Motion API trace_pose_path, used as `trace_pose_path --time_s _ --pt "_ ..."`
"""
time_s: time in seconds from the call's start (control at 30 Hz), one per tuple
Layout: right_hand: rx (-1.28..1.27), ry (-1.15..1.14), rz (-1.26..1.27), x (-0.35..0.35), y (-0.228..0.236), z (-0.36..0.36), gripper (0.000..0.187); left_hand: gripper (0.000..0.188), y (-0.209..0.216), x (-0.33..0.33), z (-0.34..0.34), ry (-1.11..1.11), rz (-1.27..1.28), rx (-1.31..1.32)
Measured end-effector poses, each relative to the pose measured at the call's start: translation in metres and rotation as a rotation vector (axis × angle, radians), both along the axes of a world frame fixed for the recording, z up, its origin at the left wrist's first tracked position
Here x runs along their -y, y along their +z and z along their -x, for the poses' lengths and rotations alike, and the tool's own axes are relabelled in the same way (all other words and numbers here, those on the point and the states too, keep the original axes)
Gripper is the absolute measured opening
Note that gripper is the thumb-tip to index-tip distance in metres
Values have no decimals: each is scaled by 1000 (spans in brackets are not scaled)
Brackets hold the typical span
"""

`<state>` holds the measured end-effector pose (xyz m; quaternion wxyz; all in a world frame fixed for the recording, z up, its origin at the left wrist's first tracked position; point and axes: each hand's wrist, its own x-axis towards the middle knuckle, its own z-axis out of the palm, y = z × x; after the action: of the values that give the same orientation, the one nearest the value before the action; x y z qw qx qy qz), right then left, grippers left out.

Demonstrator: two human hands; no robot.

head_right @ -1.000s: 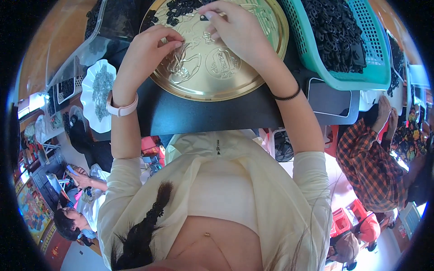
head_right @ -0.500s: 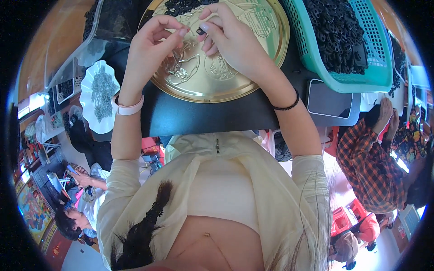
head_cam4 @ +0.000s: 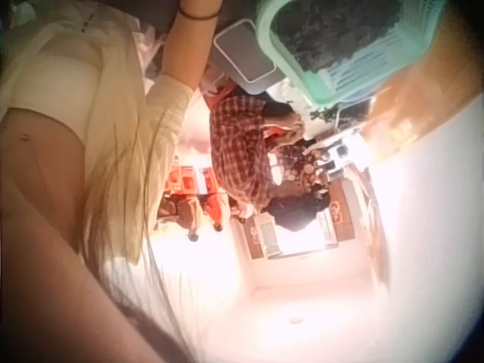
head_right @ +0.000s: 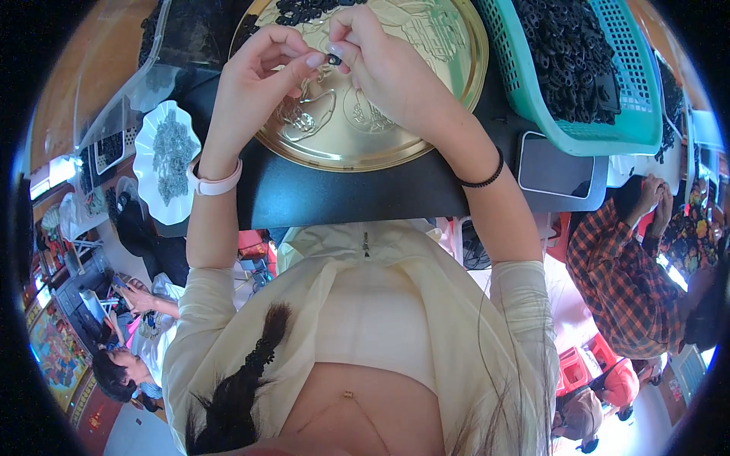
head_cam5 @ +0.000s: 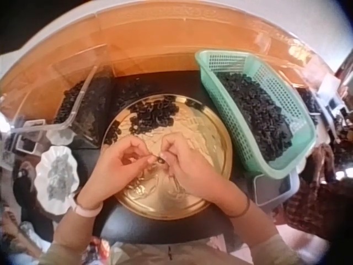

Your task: The person repeatedly picks up small black plastic parts and inserts springs into them to assemble cord lock toggles by hand.

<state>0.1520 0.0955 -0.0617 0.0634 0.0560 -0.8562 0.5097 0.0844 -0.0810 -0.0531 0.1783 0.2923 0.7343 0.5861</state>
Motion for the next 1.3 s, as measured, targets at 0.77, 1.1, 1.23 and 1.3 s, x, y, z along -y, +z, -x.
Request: trace_pose_path --time_s 0.77,1.1,1.23,1.3 --pt "-12 65 -89 -2 3 -3 14 19 4 -3 -5 -42 -35 217" --pt "26 8 210 0 5 -2 17 19 6 -6 -3 -17 -11 416" --pt "60 -9 309 1 4 -1 18 21 6 -5 -6 -6 -12 445" --pt "107 -22 363 0 5 0 18 21 5 -5 -6 -23 -31 435"
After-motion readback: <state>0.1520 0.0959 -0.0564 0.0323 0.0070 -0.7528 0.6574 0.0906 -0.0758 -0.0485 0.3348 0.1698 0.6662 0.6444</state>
